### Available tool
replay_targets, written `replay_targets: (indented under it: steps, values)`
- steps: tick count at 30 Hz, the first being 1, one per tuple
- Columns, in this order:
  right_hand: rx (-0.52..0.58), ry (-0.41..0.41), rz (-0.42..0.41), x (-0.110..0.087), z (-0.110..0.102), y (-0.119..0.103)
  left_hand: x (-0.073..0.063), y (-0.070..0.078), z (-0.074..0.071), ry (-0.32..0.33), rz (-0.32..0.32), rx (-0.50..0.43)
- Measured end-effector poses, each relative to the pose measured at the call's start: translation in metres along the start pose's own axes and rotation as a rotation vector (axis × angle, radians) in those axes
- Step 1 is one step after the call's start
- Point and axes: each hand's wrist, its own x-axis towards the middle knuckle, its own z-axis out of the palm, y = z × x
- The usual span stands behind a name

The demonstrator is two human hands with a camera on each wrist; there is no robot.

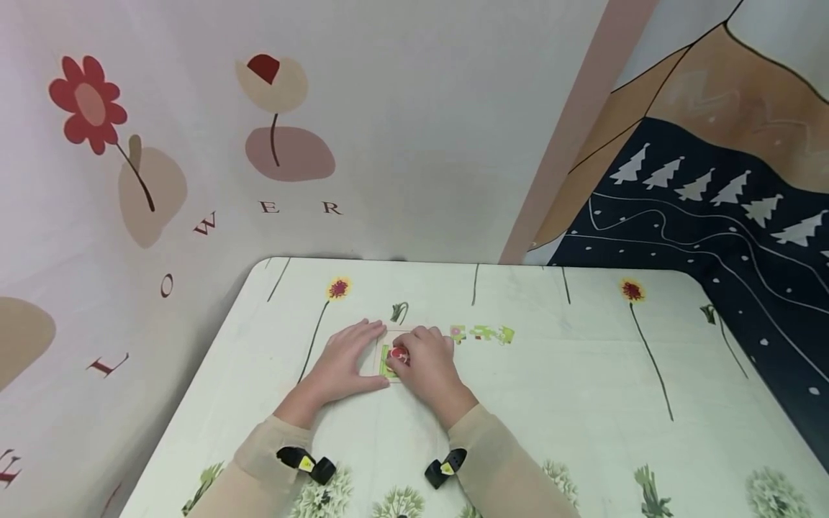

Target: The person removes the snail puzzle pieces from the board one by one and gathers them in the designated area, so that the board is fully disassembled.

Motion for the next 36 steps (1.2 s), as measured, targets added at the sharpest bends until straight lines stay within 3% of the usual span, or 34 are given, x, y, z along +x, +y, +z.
replay_targets:
  steps: [8,26,36]
  values:
    - [0.038,-0.008,0.031,0.001,-0.0007,-0.0003,0.0008,0.0011,-0.0025,-0.015,0.0,-0.011]
    - [0.064,0.072,-0.204,0.0,0.0029,0.0055,-0.0005,-0.0029,-0.0039,-0.003,0.033,-0.013]
    - [0.078,0.013,-0.22,-0.0028,0.0015,0.0067,-0.0001,-0.003,-0.0015,-0.009,0.033,-0.006]
